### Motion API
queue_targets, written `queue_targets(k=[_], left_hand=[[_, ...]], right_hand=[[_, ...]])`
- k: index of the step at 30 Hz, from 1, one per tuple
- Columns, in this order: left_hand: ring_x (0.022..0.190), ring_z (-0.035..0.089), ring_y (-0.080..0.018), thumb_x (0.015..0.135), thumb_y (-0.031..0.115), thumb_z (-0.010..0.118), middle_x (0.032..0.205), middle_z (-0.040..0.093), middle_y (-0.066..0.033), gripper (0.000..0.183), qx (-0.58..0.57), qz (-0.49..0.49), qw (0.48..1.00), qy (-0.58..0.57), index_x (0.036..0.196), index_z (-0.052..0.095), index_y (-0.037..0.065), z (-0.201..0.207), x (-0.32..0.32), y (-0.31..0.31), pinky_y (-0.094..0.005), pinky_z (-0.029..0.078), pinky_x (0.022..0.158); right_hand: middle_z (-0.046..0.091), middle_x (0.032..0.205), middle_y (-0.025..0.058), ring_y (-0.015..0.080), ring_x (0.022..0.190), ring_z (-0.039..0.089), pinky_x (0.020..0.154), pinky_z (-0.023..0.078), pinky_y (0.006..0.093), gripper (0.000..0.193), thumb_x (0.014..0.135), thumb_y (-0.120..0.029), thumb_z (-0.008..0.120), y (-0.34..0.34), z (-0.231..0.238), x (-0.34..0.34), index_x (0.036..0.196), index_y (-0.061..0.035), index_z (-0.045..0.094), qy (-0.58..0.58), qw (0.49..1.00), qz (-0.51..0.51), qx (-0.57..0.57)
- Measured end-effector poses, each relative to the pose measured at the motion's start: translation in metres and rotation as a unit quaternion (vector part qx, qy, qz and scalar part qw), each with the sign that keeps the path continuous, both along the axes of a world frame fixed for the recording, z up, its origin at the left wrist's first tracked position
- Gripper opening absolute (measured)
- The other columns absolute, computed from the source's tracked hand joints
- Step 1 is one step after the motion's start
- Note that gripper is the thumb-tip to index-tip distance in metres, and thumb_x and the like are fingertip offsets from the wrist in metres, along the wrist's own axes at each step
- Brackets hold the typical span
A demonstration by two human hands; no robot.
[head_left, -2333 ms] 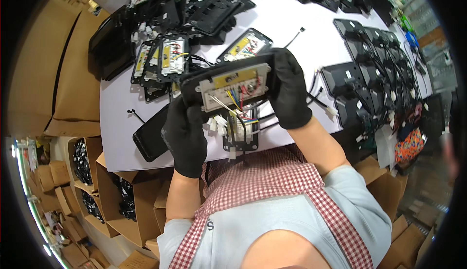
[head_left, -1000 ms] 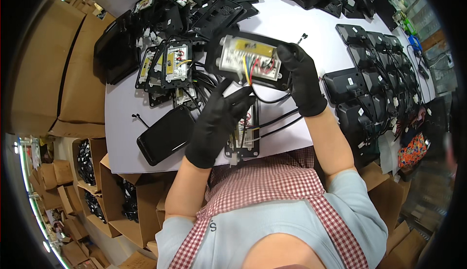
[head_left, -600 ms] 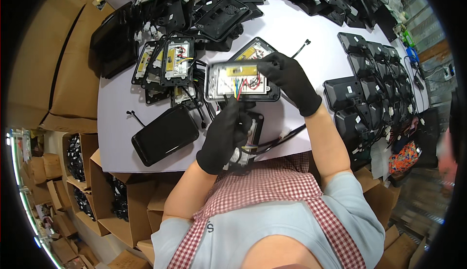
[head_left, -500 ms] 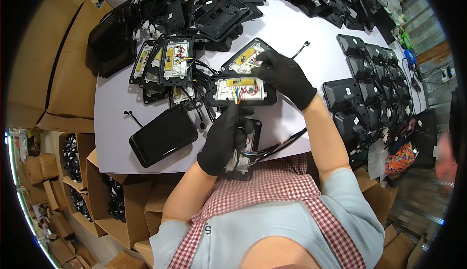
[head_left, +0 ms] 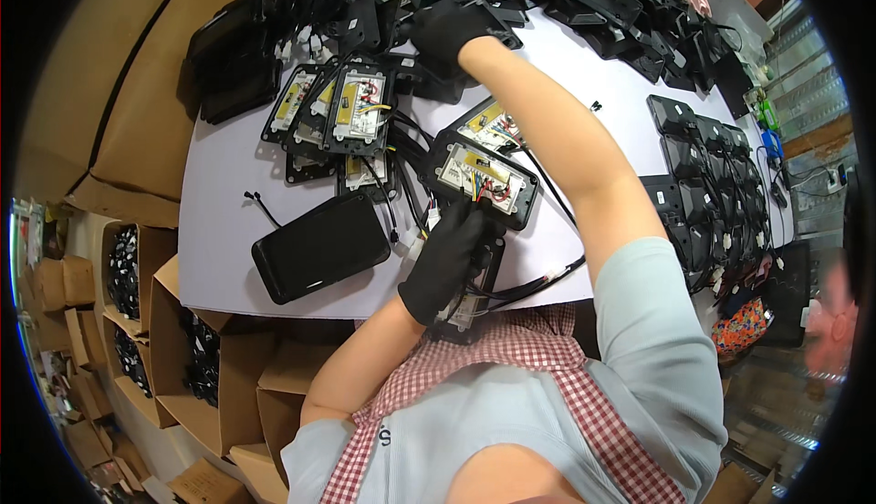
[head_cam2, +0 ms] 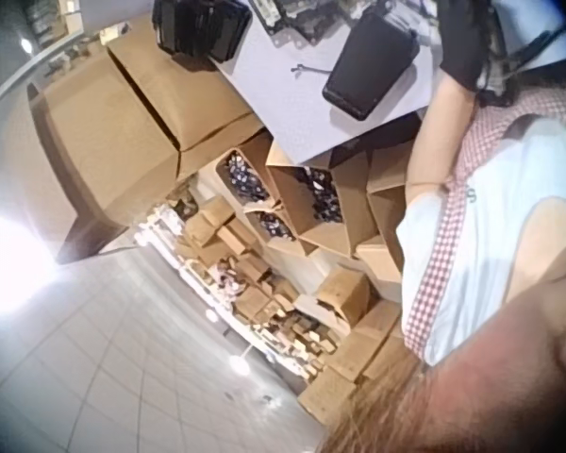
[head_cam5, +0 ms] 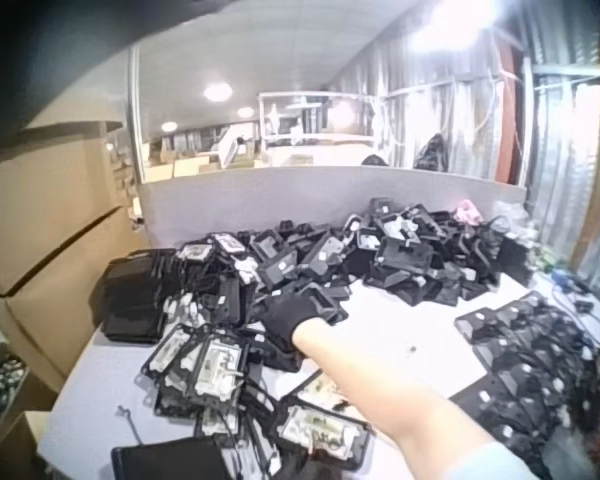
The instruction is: The person assembles electronic display modules by hand, connecting internal wiring to circuit boards and fitting the components into plastic housings.
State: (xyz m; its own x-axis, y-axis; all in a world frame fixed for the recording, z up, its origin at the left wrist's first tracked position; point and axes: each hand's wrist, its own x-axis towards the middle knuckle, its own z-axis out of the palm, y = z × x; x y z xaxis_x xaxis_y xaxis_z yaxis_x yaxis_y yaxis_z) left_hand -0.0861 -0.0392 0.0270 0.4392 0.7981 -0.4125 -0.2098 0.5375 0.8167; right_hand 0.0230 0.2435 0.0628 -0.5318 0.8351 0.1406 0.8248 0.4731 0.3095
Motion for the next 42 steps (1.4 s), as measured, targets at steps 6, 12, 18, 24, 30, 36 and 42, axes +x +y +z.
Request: queue_targets(k=[6, 12, 18, 24, 30, 36, 42], left_hand=[[0.062, 0.051, -0.0038, 0.106, 0.032, 0.043, 0.091, 0.065, 0.0013, 0.03, 0.046, 0.016, 0.999, 0.014, 0.129, 0.05, 0.013, -0.006, 0.002, 0.002, -0.0184, 0.04, 0.053], [0.062, 0.056, -0.0059, 0.107, 0.032, 0.041, 0.086, 0.066, -0.0004, 0.029, 0.03, 0.046, 0.998, 0.003, 0.124, 0.054, 0.012, -0.017, -0.003, -0.001, -0.0194, 0.044, 0.052], [0.066, 0.059, -0.0082, 0.107, 0.028, 0.043, 0.092, 0.066, -0.003, 0.027, 0.017, 0.016, 0.999, -0.039, 0.125, 0.053, 0.011, -0.01, 0.001, -0.002, -0.0222, 0.049, 0.059], [0.069, 0.06, -0.0085, 0.106, 0.026, 0.044, 0.096, 0.068, -0.0043, 0.029, 0.016, 0.017, 0.999, -0.047, 0.125, 0.053, 0.007, -0.021, -0.002, -0.004, -0.0234, 0.05, 0.061], [0.073, 0.06, -0.009, 0.105, 0.023, 0.045, 0.098, 0.067, -0.0051, 0.028, 0.031, -0.003, 0.999, -0.013, 0.125, 0.054, 0.005, -0.005, -0.005, -0.003, -0.0237, 0.05, 0.064], [0.072, 0.064, -0.0181, 0.1, 0.021, 0.053, 0.097, 0.067, -0.0102, 0.034, 0.374, -0.001, 0.869, 0.324, 0.13, 0.054, 0.005, -0.028, -0.01, -0.006, -0.0317, 0.052, 0.065], [0.084, 0.067, -0.0376, 0.098, 0.014, 0.053, 0.094, 0.068, -0.0195, 0.023, 0.461, 0.025, 0.731, 0.502, 0.117, 0.062, 0.006, -0.014, 0.001, -0.005, -0.0455, 0.053, 0.07]], right_hand=[[0.071, 0.091, 0.0095, 0.0137, 0.085, 0.068, 0.07, 0.052, 0.0294, 0.015, 0.089, -0.014, 0.058, -0.043, 0.049, 0.084, 0.094, -0.0041, 0.068, 0.517, 0.838, -0.023, -0.171], [0.064, 0.096, 0.0089, 0.013, 0.085, 0.06, 0.075, 0.049, 0.029, 0.037, 0.081, 0.001, 0.053, -0.112, 0.082, 0.144, 0.118, -0.0053, 0.051, 0.543, 0.819, 0.091, -0.16], [0.056, 0.076, 0.0105, 0.0318, 0.079, 0.054, 0.074, 0.048, 0.0402, 0.012, 0.06, -0.001, 0.065, -0.118, 0.026, 0.156, 0.069, -0.0035, 0.058, 0.341, 0.891, 0.246, -0.173], [0.061, 0.121, 0.0126, 0.032, 0.119, 0.055, 0.104, 0.044, 0.0405, 0.03, 0.079, -0.01, 0.07, -0.166, 0.024, 0.078, 0.11, -0.0077, 0.068, 0.266, 0.908, 0.292, -0.143], [0.06, 0.121, 0.0237, 0.0385, 0.109, 0.062, 0.093, 0.052, 0.0442, 0.061, 0.084, -0.04, 0.075, -0.213, -0.011, 0.132, 0.129, -0.0031, 0.055, 0.358, 0.927, 0.114, -0.011], [0.056, 0.124, 0.023, 0.0384, 0.114, 0.058, 0.097, 0.048, 0.0468, 0.087, 0.076, -0.039, 0.081, -0.278, -0.03, 0.094, 0.145, -0.0041, 0.039, 0.306, 0.939, -0.117, -0.107], [0.055, 0.124, 0.0237, 0.0405, 0.109, 0.058, 0.093, 0.048, 0.0472, 0.082, 0.074, -0.025, 0.077, -0.27, -0.036, 0.104, 0.145, -0.0043, 0.04, 0.383, 0.915, -0.078, -0.095]])
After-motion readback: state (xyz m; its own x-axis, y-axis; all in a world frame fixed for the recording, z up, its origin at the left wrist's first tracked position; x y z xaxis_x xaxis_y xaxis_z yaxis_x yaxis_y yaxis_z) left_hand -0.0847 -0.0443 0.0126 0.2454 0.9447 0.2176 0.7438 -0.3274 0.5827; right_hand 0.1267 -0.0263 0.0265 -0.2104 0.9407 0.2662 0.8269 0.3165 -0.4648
